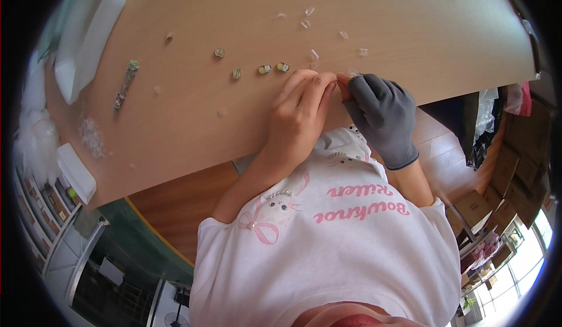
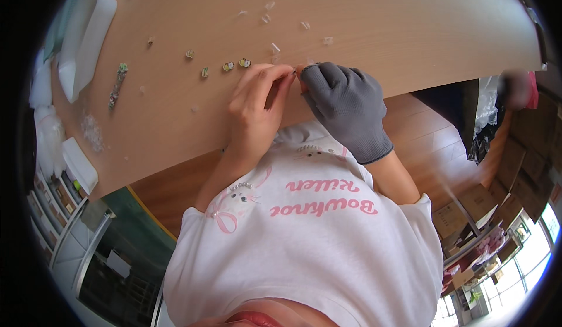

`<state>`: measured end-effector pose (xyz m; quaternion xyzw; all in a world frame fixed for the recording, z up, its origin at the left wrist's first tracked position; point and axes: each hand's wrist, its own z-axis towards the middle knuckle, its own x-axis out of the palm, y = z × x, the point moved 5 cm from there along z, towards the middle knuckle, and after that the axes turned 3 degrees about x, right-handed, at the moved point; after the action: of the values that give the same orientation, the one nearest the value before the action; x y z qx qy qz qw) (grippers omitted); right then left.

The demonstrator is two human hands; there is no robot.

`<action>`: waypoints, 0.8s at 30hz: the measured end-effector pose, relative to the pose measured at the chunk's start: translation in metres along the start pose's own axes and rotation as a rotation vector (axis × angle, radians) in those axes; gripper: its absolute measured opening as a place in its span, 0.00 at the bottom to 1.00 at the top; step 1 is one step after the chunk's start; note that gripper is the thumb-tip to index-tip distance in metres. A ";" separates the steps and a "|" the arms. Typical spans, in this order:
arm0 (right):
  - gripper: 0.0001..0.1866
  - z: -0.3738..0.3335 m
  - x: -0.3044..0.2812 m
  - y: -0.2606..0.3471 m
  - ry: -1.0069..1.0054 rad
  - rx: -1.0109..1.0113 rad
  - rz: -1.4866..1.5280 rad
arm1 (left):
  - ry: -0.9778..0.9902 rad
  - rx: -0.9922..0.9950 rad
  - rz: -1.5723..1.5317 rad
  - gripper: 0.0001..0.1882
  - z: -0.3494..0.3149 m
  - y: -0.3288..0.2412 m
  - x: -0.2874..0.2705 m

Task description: The person assembles small plastic components by hand, fitting internal components into plastic housings and adding transparent lenses at a work table.

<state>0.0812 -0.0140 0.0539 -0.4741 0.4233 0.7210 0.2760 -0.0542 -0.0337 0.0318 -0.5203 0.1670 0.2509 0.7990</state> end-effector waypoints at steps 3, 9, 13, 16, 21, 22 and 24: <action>0.08 0.005 0.001 0.003 0.013 -0.079 -0.103 | 0.016 0.138 0.061 0.12 -0.001 -0.003 0.002; 0.11 0.013 0.006 0.000 0.018 -0.160 -0.164 | 0.123 0.047 -0.127 0.21 -0.001 0.004 0.001; 0.10 0.018 0.001 0.002 -0.022 -0.124 -0.031 | 0.085 0.029 -0.140 0.22 0.000 0.007 0.002; 0.10 0.018 0.000 0.002 -0.057 -0.120 0.008 | 0.014 0.171 -0.022 0.20 -0.001 0.005 0.001; 0.13 0.016 0.002 0.006 -0.012 -0.168 -0.135 | 0.068 0.196 0.113 0.17 -0.004 0.001 0.001; 0.13 0.015 0.001 0.008 -0.014 -0.164 -0.133 | 0.072 0.198 0.114 0.17 -0.003 0.000 0.000; 0.14 0.014 -0.002 0.012 -0.014 -0.184 -0.162 | 0.062 0.138 0.067 0.16 -0.001 0.001 -0.002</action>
<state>0.0663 -0.0073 0.0628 -0.5252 0.3136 0.7354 0.2915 -0.0559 -0.0350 0.0315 -0.4656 0.2260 0.2491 0.8186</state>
